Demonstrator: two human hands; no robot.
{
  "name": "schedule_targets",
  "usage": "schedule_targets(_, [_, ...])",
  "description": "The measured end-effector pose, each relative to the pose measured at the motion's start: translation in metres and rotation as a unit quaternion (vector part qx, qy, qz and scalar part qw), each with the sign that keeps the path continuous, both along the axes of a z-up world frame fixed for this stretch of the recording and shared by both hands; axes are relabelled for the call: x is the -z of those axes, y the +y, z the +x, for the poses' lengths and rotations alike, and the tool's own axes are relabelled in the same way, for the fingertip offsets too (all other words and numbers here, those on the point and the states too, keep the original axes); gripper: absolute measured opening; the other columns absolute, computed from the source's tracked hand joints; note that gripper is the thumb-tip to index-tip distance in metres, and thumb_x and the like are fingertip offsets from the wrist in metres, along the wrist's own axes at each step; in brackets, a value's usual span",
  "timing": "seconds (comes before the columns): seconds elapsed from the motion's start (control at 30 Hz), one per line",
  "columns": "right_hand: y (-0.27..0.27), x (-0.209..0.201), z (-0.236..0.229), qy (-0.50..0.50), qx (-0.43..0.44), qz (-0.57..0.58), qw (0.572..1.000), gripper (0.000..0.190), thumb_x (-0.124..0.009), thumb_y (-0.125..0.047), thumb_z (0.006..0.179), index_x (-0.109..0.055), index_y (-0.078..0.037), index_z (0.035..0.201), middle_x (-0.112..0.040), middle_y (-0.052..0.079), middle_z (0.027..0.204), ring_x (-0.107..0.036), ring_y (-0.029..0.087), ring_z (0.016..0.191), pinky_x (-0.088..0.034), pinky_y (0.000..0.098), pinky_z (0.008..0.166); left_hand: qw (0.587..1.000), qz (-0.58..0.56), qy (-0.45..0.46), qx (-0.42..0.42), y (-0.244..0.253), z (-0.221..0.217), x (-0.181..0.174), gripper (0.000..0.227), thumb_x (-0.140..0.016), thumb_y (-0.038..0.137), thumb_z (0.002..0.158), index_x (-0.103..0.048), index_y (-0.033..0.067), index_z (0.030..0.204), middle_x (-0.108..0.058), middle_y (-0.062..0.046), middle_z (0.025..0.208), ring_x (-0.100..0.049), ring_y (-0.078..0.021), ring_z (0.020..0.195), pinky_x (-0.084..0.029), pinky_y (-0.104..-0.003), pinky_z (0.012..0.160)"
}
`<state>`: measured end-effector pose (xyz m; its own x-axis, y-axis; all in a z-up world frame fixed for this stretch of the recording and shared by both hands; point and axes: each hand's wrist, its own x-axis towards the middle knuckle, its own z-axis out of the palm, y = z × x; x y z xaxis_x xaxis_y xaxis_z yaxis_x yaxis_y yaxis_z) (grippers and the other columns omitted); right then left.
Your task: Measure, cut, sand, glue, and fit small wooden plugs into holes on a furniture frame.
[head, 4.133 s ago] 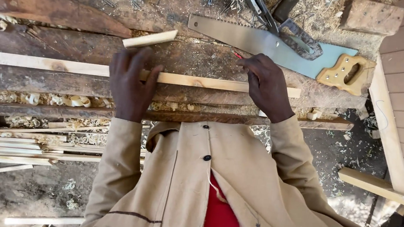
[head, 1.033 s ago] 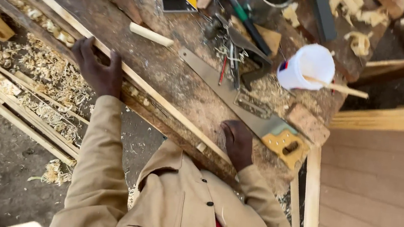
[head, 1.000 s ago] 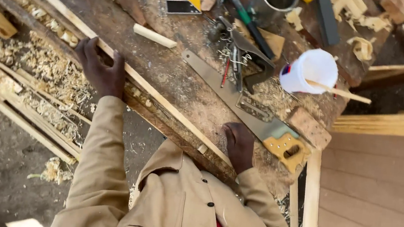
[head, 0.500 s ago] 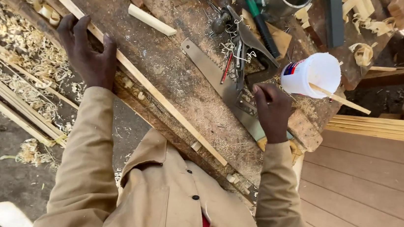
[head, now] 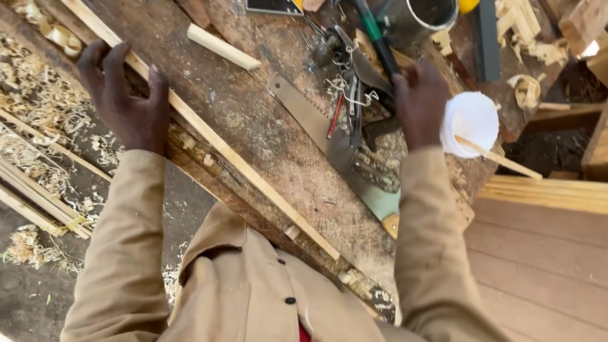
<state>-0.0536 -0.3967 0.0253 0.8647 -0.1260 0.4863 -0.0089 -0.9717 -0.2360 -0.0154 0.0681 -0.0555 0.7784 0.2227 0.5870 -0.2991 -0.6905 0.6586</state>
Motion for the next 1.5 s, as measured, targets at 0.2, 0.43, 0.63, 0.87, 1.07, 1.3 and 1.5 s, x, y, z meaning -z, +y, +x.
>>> schedule_targets(0.2, [0.000, -0.015, 0.064, 0.291, 0.071, 0.018, 0.954, 0.015, -0.074, -0.009, 0.086, -0.072, -0.001, 0.098, -0.065, 0.013, 0.085, -0.063, 0.021, 0.067, -0.052, 0.0367, 0.062, 1.000, -0.022, 0.012, 0.009, 0.001, -0.006, 0.000, 0.042, -0.072, 0.001, 0.090, -0.063, 0.0128, 0.129, -0.050, -0.009, 0.143, -0.060, -0.0266, 0.135, -0.060, -0.042, 0.111])
schedule_targets(0.43, [0.028, -0.069, 0.030, 0.190, -0.009, 0.160, 0.969, 0.032, -0.073, -0.024, 0.105, -0.056, -0.004, 0.087, -0.056, 0.004, 0.079, -0.058, 0.012, 0.063, -0.048, 0.0300, 0.051, 1.000, 0.004, 0.007, -0.014, 0.001, -0.001, 0.010, 0.048, -0.074, 0.003, 0.093, -0.064, 0.0172, 0.137, -0.050, -0.007, 0.149, -0.060, -0.0271, 0.138, -0.058, -0.044, 0.116])
schedule_targets(0.63, [0.098, -0.158, -0.091, 0.269, 0.034, 0.373, 0.887, 0.026, -0.069, -0.031, 0.104, -0.064, -0.006, 0.097, -0.057, 0.000, 0.069, -0.047, 0.008, 0.052, -0.038, 0.0235, 0.045, 0.997, 0.056, -0.001, -0.045, -0.015, -0.002, -0.034, 0.049, -0.084, 0.008, 0.086, -0.063, 0.0155, 0.129, -0.044, -0.023, 0.144, -0.040, -0.0417, 0.138, -0.037, -0.055, 0.119])
schedule_targets(0.87, [0.117, -0.137, -0.199, 0.363, 0.023, 0.591, 0.720, 0.034, -0.075, -0.020, 0.089, -0.063, 0.001, 0.112, -0.057, 0.000, 0.068, -0.048, 0.007, 0.049, -0.037, 0.0236, 0.041, 0.954, 0.235, -0.040, 0.183, -0.054, 0.039, -0.031, 0.048, -0.072, -0.006, 0.084, -0.070, 0.0110, 0.129, -0.062, -0.011, 0.137, -0.047, -0.0332, 0.133, -0.037, -0.052, 0.110])
schedule_targets(1.07, [0.131, -0.138, -0.241, 0.342, 0.159, 0.546, 0.748, 0.032, -0.065, -0.024, 0.097, -0.070, 0.004, 0.112, -0.062, 0.004, 0.065, -0.049, 0.010, 0.048, -0.038, 0.0248, 0.042, 0.920, 0.227, -0.003, 0.318, -0.064, 0.018, -0.039, 0.017, -0.083, 0.010, 0.085, -0.076, 0.0126, 0.100, -0.067, -0.004, 0.111, -0.057, -0.0289, 0.108, -0.042, -0.051, 0.097])
schedule_targets(1.3, [0.127, -0.123, -0.251, 0.341, 0.123, 0.600, 0.713, 0.030, -0.072, -0.022, 0.090, -0.065, 0.000, 0.110, -0.052, -0.003, 0.066, -0.044, 0.006, 0.050, -0.036, 0.0236, 0.042, 0.922, 0.193, 0.056, 0.330, -0.068, -0.024, -0.041, 0.022, -0.069, -0.002, 0.090, -0.070, 0.0086, 0.109, -0.065, -0.009, 0.108, -0.062, -0.0283, 0.100, -0.046, -0.047, 0.090])
schedule_targets(1.5, [0.132, -0.133, -0.238, 0.296, 0.146, 0.622, 0.710, 0.028, -0.071, -0.023, 0.091, -0.061, -0.002, 0.106, -0.047, -0.004, 0.064, -0.040, 0.006, 0.048, -0.031, 0.0236, 0.040, 0.954, 0.072, 0.094, 0.274, -0.112, 0.001, -0.056, 0.012, -0.069, 0.008, 0.096, -0.064, 0.0059, 0.107, -0.066, -0.013, 0.100, -0.065, -0.0298, 0.088, -0.051, -0.047, 0.077])
